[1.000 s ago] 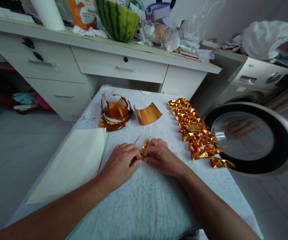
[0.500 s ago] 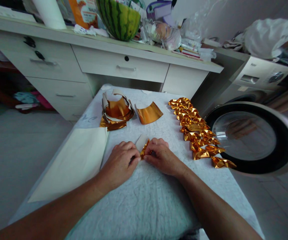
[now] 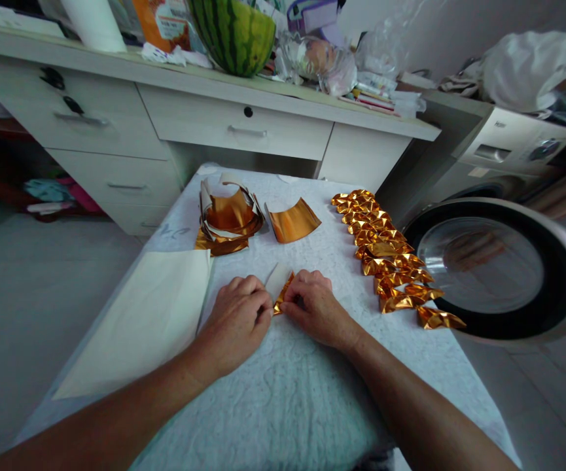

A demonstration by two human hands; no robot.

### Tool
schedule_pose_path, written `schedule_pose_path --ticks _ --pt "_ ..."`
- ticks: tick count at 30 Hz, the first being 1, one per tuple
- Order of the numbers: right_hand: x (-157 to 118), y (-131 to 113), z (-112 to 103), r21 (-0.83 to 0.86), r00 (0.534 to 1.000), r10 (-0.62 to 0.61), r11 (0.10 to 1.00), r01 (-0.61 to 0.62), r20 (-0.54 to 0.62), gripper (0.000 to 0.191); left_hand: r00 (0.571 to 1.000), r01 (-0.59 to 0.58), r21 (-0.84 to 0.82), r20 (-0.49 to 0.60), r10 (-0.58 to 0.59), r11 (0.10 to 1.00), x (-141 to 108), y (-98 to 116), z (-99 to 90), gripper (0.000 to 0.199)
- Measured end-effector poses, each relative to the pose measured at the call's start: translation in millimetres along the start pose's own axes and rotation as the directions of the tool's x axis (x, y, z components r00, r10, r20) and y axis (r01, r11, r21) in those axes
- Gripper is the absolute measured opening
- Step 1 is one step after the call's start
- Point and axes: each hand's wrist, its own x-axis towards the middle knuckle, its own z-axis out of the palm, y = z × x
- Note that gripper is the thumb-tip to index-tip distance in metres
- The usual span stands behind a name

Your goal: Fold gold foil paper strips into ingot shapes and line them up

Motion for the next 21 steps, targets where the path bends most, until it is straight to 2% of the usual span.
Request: schedule_pose_path --ticks 10,21 --pt "0.8 -6.6 0.2 -0.049 0.999 0.048 0.998 -0.047 0.015 0.012 1.0 -0.013 0.02 -0.007 0.013 1.0 -2.9 -2.6 2.3 0.015" --pt "-0.6 -5.4 5.3 -0.076 0.999 0.019 0.997 -0.021 -0.029 0.01 0.999 -0.001 0.095 -0.047 0.005 0.995 -2.6 -0.2 6.9 0.011"
